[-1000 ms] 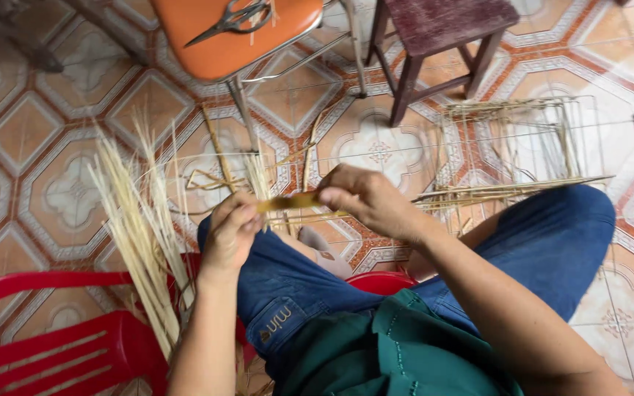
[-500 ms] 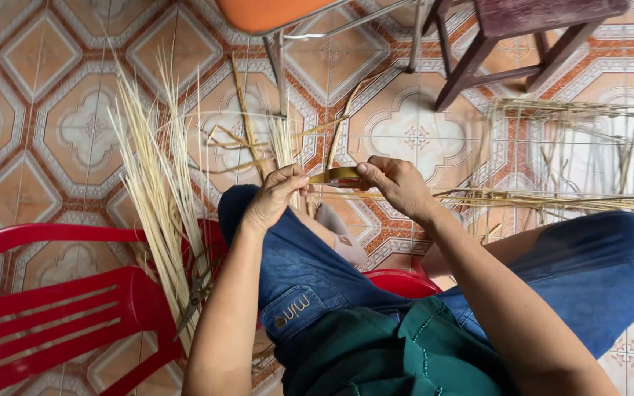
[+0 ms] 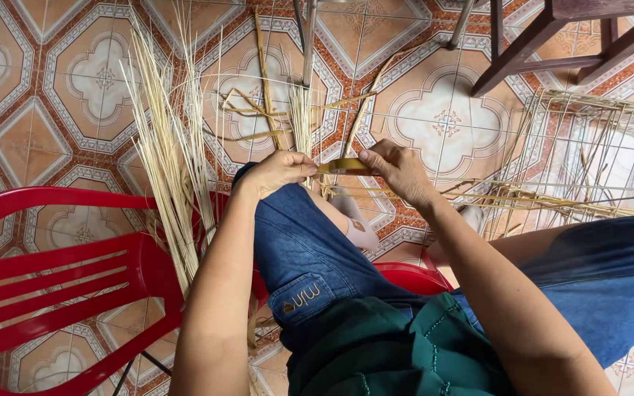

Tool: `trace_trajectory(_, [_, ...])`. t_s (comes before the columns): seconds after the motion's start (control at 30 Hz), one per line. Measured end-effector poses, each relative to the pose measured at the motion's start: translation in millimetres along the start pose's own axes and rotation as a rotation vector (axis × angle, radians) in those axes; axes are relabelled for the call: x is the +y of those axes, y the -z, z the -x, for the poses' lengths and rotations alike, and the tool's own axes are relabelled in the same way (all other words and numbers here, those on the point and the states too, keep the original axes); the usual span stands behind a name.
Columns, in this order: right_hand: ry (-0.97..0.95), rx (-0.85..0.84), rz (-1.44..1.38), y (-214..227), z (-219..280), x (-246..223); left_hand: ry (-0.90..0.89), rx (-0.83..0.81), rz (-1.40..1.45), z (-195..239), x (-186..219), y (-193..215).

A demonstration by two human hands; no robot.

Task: The person sits on a red plastic chair and weaves thin bamboo strips through a wire frame. They repeatedly pull a strip through the frame, cut it with scissors, and continue weaving additional strips.

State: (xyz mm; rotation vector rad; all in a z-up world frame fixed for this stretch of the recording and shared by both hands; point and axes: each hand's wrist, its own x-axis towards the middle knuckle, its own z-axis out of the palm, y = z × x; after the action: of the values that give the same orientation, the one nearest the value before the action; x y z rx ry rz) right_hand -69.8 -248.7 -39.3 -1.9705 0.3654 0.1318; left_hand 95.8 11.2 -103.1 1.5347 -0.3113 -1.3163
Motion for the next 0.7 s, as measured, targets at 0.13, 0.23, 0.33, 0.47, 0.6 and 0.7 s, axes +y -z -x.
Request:
trace_trajectory(0.13, [0.004,-0.029,-0.195,-0.8,-4.1,4.3,0.046,0.014,-0.018,-0.6,3.1,-2.3])
trace_trajectory(0.23, [-0.059,-0.052,-0.509,-5.8,-9.6,0.6,0.057,0.012,-0.009,3.2,7.3,-3.4])
trace_trajectory(0.33, [-0.075,-0.052,-0.665,5.7,-3.8,-17.5,0.024,0.046,0.017,4.3,11.1,-7.7])
trace_trajectory(0.47, [-0.052,-0.059,-0.139,41.7,15.5,-44.0,0.057,0.111,-0.047,8.4,17.8,-13.5])
trace_trajectory(0.6, [-0.101,-0.036,0.108,92.5,40.6,-27.0,-0.035,0.115,-0.084,-7.0,-7.7,4.1])
trace_trajectory(0.7, [-0.057,0.041,0.172,144.1,69.0,14.7,-0.027,0.107,-0.009,-4.7,-9.4,9.0])
